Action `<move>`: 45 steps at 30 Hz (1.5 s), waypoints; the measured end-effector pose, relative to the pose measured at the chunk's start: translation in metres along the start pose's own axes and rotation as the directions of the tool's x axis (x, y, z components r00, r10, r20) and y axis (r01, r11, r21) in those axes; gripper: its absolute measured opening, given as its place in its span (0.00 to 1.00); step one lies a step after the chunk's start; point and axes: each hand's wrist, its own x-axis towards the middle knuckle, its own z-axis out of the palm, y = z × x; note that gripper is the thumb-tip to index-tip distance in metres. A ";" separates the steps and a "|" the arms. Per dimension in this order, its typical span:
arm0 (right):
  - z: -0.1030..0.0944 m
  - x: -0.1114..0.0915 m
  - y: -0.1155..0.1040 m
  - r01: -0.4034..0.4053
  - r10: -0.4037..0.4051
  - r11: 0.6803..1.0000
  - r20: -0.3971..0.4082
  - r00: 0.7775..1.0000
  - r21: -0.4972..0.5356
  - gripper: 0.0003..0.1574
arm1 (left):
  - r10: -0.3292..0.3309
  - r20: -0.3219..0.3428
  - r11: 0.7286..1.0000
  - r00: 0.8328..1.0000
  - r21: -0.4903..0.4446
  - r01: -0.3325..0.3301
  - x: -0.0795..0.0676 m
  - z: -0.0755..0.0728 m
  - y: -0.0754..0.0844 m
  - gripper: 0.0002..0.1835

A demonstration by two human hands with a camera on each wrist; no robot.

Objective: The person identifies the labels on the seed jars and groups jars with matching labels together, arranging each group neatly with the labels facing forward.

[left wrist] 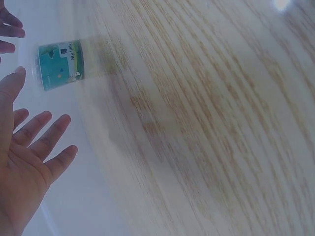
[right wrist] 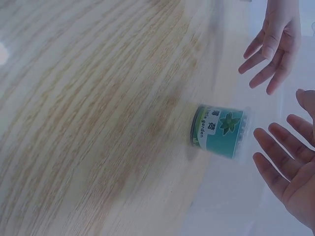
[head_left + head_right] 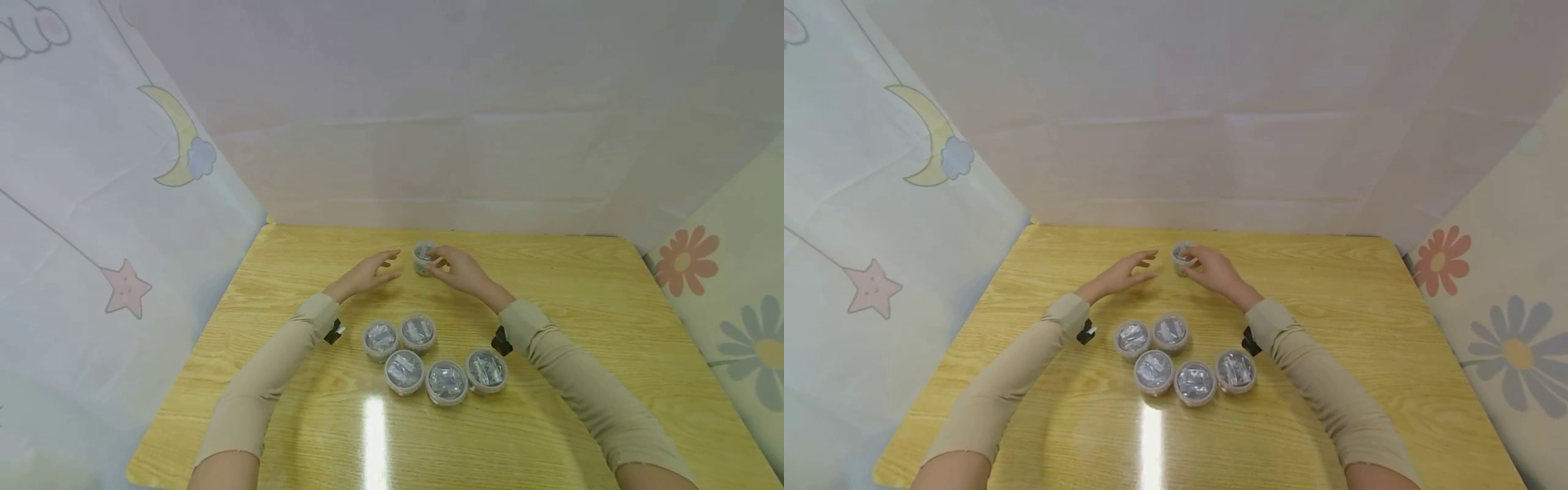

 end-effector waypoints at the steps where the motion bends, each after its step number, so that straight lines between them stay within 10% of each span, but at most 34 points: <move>1: 0.000 0.000 -0.001 0.005 -0.005 1.000 0.003 1.000 0.004 0.25 | 0.000 -0.001 1.000 1.000 -0.003 0.000 0.000 0.000 0.000 0.34; 45: -0.001 0.000 -0.044 0.160 -0.150 0.984 0.117 0.982 -0.078 0.31 | 0.067 0.065 0.996 0.996 -0.067 -0.063 -0.021 -0.014 0.000 0.34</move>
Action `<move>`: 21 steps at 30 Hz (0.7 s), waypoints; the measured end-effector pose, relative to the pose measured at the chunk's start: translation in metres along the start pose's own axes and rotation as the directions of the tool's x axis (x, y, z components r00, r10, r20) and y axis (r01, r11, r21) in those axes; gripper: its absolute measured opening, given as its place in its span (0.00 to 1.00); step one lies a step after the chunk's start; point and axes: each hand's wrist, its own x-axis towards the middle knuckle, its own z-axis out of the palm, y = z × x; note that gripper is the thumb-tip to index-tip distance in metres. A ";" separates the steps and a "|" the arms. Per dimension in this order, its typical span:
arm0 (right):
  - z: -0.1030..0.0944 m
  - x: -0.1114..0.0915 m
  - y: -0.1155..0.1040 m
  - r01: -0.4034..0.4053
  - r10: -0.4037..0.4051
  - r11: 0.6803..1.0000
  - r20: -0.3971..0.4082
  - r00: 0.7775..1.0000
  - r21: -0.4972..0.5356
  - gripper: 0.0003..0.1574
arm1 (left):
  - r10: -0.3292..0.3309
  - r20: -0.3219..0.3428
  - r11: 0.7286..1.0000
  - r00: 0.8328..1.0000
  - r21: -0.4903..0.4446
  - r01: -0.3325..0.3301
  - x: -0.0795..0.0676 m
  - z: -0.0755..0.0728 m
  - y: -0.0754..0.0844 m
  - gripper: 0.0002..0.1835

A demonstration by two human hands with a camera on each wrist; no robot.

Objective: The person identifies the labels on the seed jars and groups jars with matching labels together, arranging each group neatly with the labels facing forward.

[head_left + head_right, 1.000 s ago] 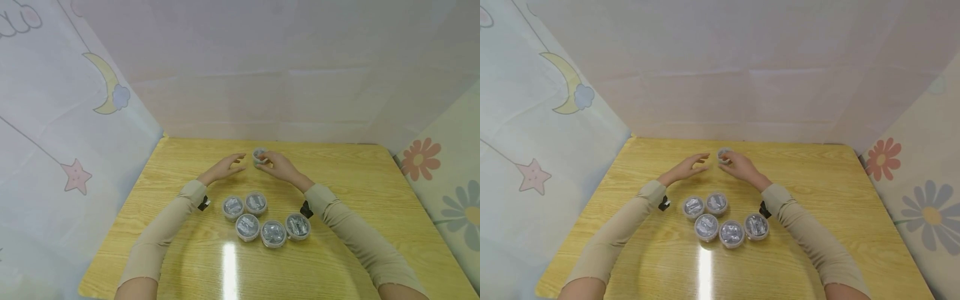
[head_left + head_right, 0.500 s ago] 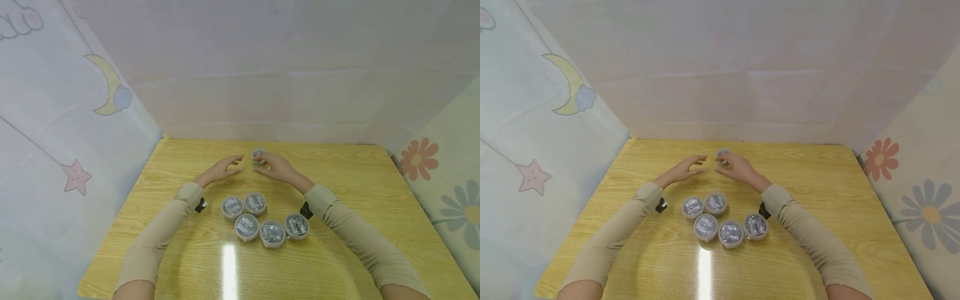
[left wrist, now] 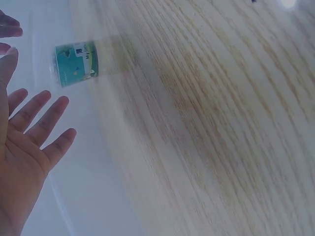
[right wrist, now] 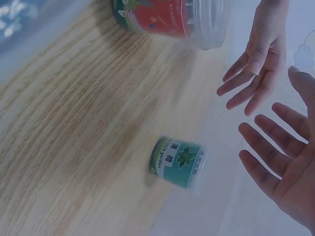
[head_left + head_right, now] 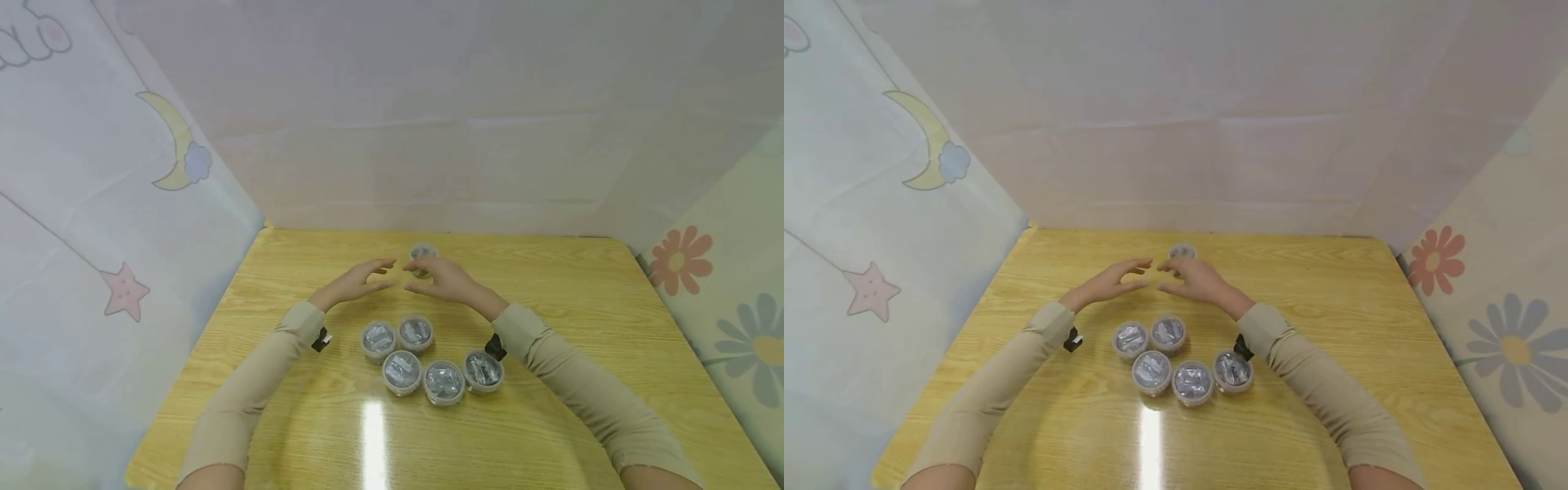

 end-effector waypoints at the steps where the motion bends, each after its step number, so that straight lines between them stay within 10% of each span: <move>1: 0.000 0.000 -0.001 0.004 -0.004 1.000 0.003 1.000 -0.002 0.30 | -0.002 0.005 1.000 1.000 -0.003 0.002 -0.001 0.001 0.000 0.34; 21: 0.003 0.000 -0.013 -0.040 0.044 0.998 0.095 0.994 -0.039 0.34 | -0.003 0.034 1.000 0.999 0.017 0.003 -0.017 -0.003 -0.001 0.36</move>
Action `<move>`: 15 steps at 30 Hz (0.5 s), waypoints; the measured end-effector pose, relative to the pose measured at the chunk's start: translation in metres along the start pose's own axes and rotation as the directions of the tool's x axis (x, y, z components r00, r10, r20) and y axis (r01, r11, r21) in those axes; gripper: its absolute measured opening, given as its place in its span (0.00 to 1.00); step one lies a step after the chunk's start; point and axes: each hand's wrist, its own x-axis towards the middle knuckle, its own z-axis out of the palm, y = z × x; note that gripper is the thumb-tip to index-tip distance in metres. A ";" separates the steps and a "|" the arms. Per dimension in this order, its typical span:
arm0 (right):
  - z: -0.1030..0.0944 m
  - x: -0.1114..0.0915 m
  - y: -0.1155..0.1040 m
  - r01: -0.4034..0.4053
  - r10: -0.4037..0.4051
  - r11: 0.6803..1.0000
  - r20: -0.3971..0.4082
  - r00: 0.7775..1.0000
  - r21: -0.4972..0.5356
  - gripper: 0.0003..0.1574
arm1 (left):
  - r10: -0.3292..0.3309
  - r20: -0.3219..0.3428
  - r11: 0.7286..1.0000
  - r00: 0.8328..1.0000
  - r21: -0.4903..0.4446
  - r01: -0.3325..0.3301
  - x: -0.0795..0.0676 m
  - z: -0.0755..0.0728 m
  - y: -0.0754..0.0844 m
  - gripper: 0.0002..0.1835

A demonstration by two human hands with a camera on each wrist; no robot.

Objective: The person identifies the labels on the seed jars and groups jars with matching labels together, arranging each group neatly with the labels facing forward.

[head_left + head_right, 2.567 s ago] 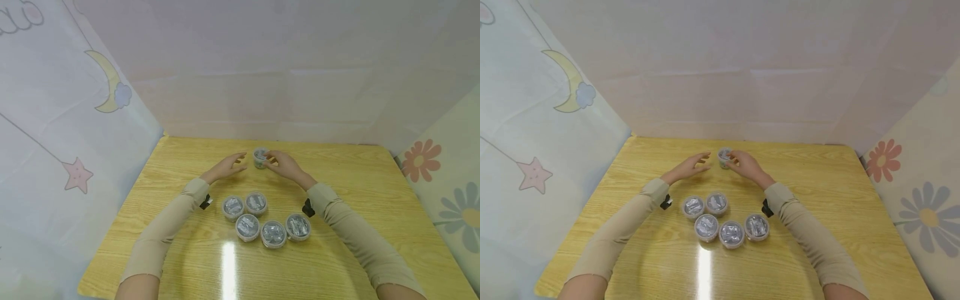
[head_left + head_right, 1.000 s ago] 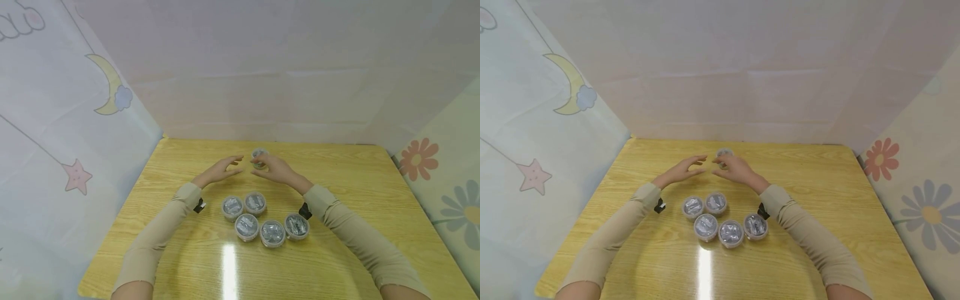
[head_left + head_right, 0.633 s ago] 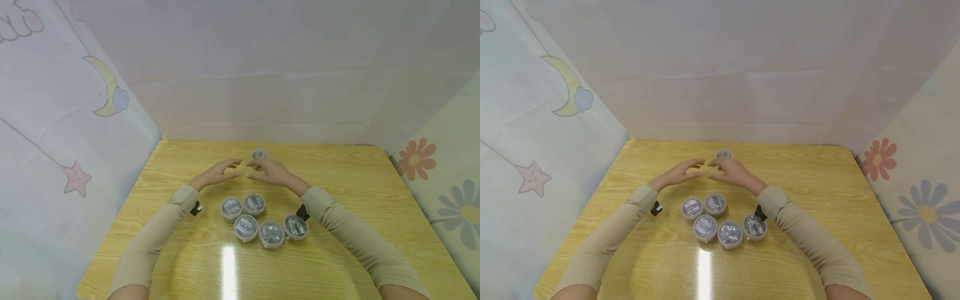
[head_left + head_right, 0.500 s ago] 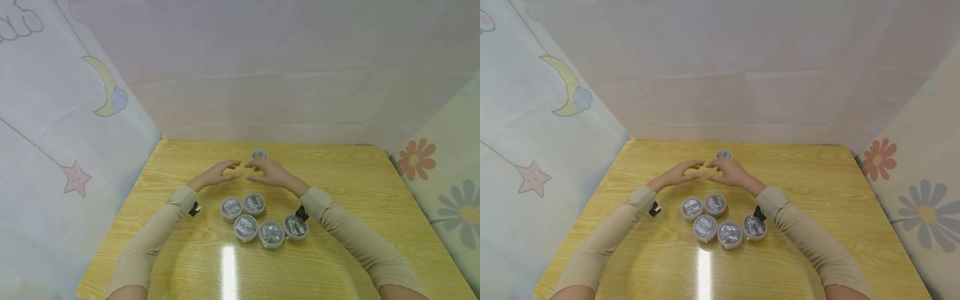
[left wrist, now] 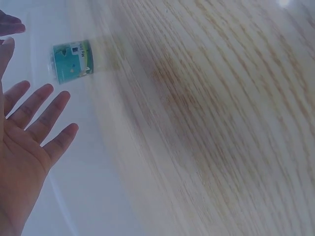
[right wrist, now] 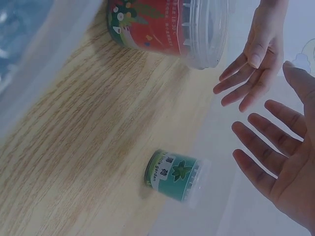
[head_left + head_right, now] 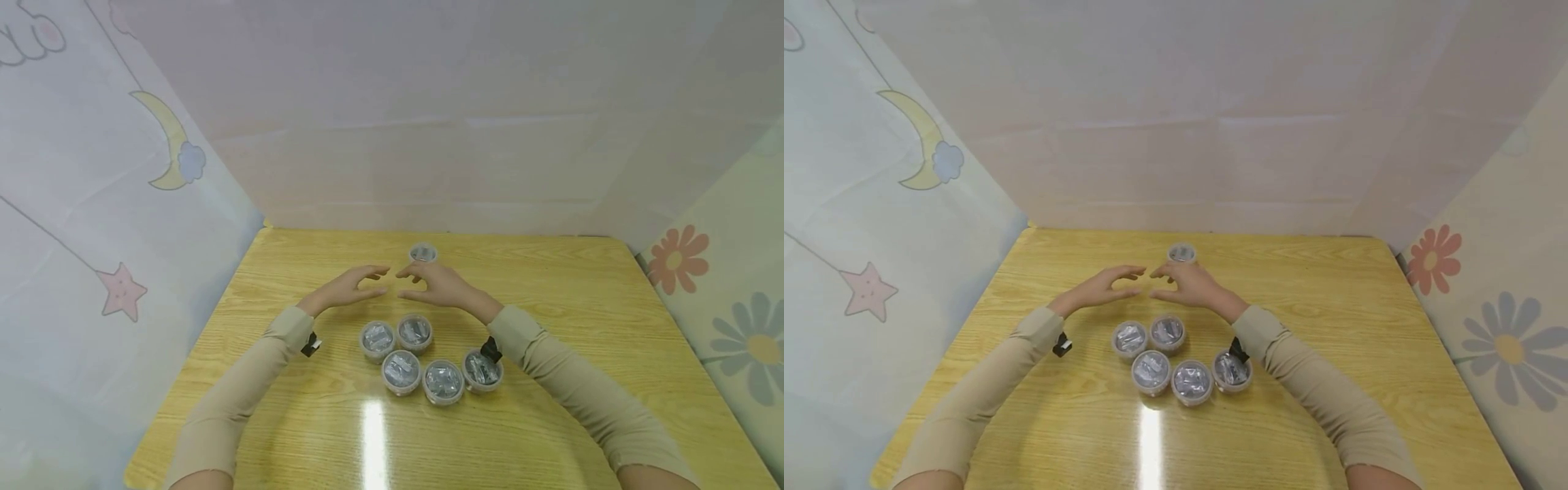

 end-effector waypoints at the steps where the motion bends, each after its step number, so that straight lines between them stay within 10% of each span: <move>1: 0.000 0.000 0.000 -0.001 0.001 1.000 0.002 1.000 0.002 0.33 | -0.004 0.002 1.000 1.000 0.003 0.004 -0.001 0.000 0.000 0.36; 15: 0.003 0.003 -0.004 0.020 -0.020 1.000 0.019 1.000 -0.021 0.32 | -0.001 0.020 1.000 1.000 -0.018 0.001 -0.011 -0.001 0.001 0.37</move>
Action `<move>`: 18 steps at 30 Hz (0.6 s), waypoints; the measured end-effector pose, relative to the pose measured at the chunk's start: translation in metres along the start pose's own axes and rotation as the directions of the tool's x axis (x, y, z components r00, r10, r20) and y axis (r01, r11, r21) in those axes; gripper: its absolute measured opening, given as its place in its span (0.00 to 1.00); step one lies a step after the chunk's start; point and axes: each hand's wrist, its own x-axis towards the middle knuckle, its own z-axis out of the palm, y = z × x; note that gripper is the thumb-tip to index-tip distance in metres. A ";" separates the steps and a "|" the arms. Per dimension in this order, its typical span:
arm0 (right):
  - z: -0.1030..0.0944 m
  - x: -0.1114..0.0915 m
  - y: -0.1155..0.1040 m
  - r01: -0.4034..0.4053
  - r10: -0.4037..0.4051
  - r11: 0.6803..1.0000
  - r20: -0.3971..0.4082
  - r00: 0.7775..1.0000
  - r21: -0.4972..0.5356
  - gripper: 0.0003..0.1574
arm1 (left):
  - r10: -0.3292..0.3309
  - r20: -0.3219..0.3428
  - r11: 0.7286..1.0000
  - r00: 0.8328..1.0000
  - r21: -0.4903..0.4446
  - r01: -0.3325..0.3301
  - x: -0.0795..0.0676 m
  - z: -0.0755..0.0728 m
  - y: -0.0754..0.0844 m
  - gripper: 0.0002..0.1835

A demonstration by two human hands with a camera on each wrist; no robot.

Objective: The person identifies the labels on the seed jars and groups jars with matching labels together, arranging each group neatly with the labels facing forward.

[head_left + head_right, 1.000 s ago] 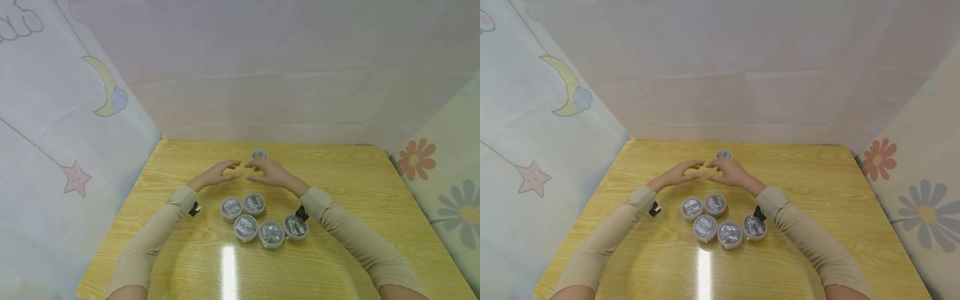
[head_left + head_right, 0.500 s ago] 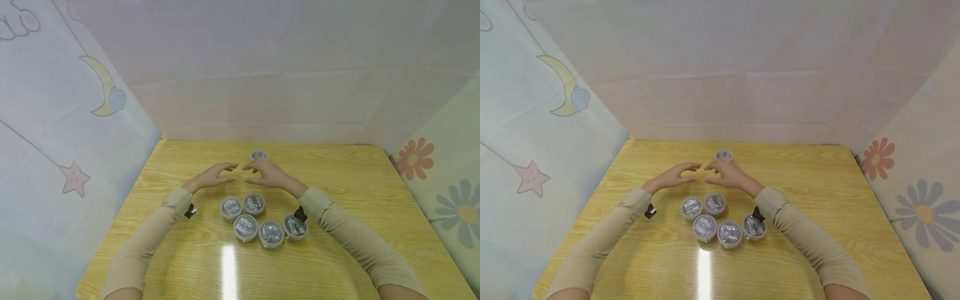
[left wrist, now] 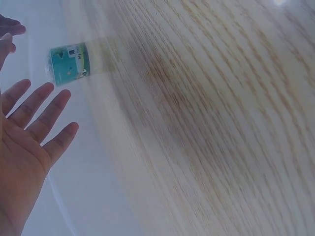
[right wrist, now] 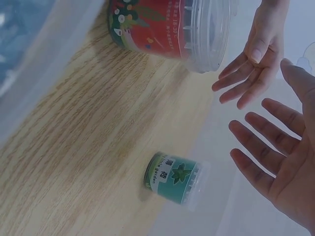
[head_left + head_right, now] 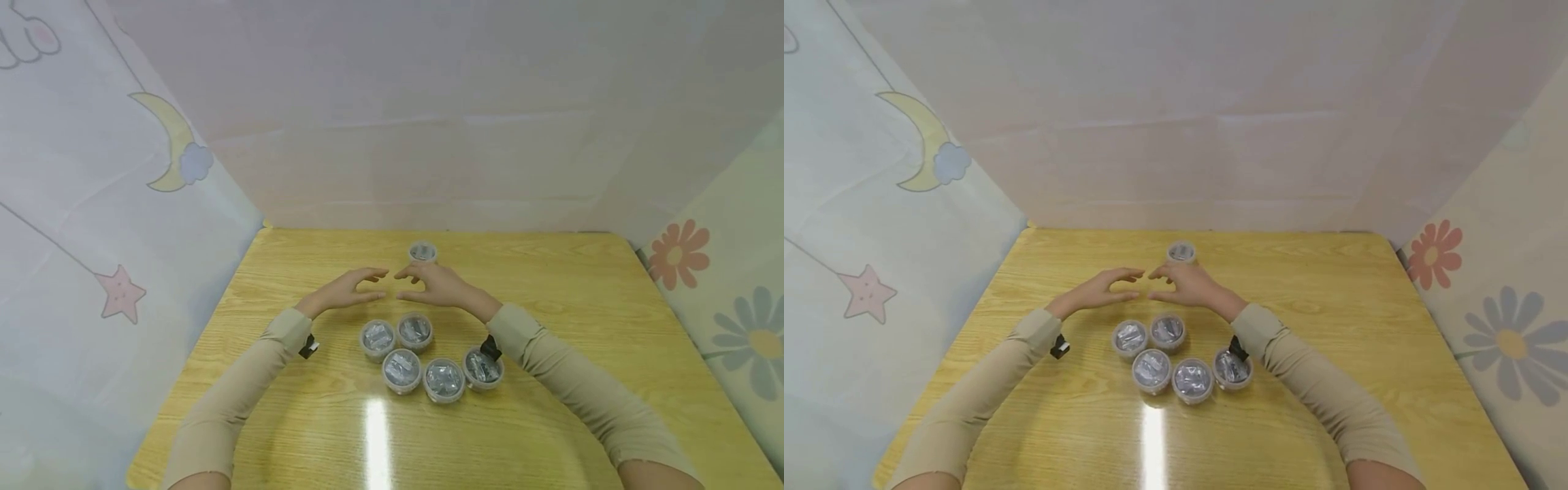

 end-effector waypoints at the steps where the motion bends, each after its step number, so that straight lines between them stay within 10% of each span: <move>1: 0.000 0.000 0.000 0.002 -0.002 1.000 0.002 1.000 0.000 0.32 | -0.003 -0.001 1.000 1.000 0.002 0.003 0.000 0.000 0.000 0.37; 18: 0.003 -0.002 -0.003 0.047 -0.046 0.999 0.043 0.998 -0.019 0.34 | -0.016 0.014 1.000 1.000 0.014 0.016 -0.012 0.000 0.000 0.38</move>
